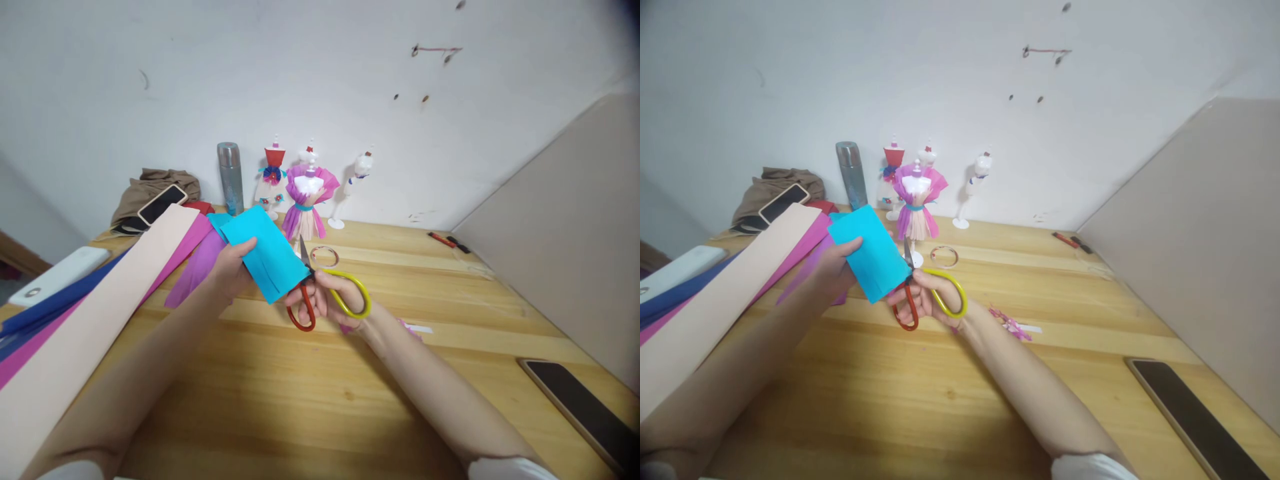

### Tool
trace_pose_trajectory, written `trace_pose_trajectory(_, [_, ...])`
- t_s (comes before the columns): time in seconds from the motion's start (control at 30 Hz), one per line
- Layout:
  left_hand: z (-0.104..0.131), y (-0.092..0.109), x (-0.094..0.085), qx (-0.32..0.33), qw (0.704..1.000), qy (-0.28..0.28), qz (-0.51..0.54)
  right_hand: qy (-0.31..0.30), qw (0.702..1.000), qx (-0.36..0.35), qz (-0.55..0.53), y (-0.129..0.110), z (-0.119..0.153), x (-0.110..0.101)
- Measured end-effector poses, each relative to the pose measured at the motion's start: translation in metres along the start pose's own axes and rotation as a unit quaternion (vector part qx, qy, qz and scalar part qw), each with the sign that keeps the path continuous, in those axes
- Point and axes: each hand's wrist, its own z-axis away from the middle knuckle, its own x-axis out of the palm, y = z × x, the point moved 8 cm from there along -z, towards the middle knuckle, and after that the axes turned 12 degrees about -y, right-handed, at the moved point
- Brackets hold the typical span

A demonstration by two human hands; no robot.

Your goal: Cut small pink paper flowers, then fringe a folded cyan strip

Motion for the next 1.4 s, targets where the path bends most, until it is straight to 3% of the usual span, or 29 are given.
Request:
trace_pose_trajectory(0.17, [-0.005,-0.005,-0.007,-0.006,0.999,0.025,0.028,0.030,0.998,0.046,0.011,0.009,0.002,-0.010])
trace_pose_trajectory(0.27, [-0.005,-0.006,-0.005,-0.015,0.999,0.027,0.035,0.032,0.998,0.036,0.032,0.009,0.003,-0.015])
trace_pose_trajectory(0.5, [-0.002,0.000,-0.001,-0.004,1.000,0.010,0.020,-0.105,0.993,-0.030,0.047,0.002,-0.005,-0.006])
trace_pose_trajectory(0.67, [0.000,0.004,-0.003,0.008,0.999,0.037,0.023,-0.127,0.991,-0.040,-0.019,0.007,-0.002,-0.007])
trace_pose_trajectory(0.9, [0.000,0.000,0.002,-0.005,1.000,0.000,0.019,-0.171,0.978,-0.065,-0.100,0.008,-0.006,0.010])
trace_pose_trajectory(1.03, [-0.002,0.000,-0.005,-0.001,1.000,-0.005,0.004,-0.133,0.984,-0.046,-0.107,0.012,-0.009,0.014])
trace_pose_trajectory(1.2, [-0.003,-0.006,-0.008,-0.053,0.998,-0.023,-0.009,-0.052,0.998,-0.004,-0.042,0.019,-0.005,0.012])
trace_pose_trajectory(1.4, [-0.002,0.004,-0.004,-0.019,1.000,-0.012,-0.010,-0.027,0.999,0.001,0.037,0.020,-0.006,0.011])
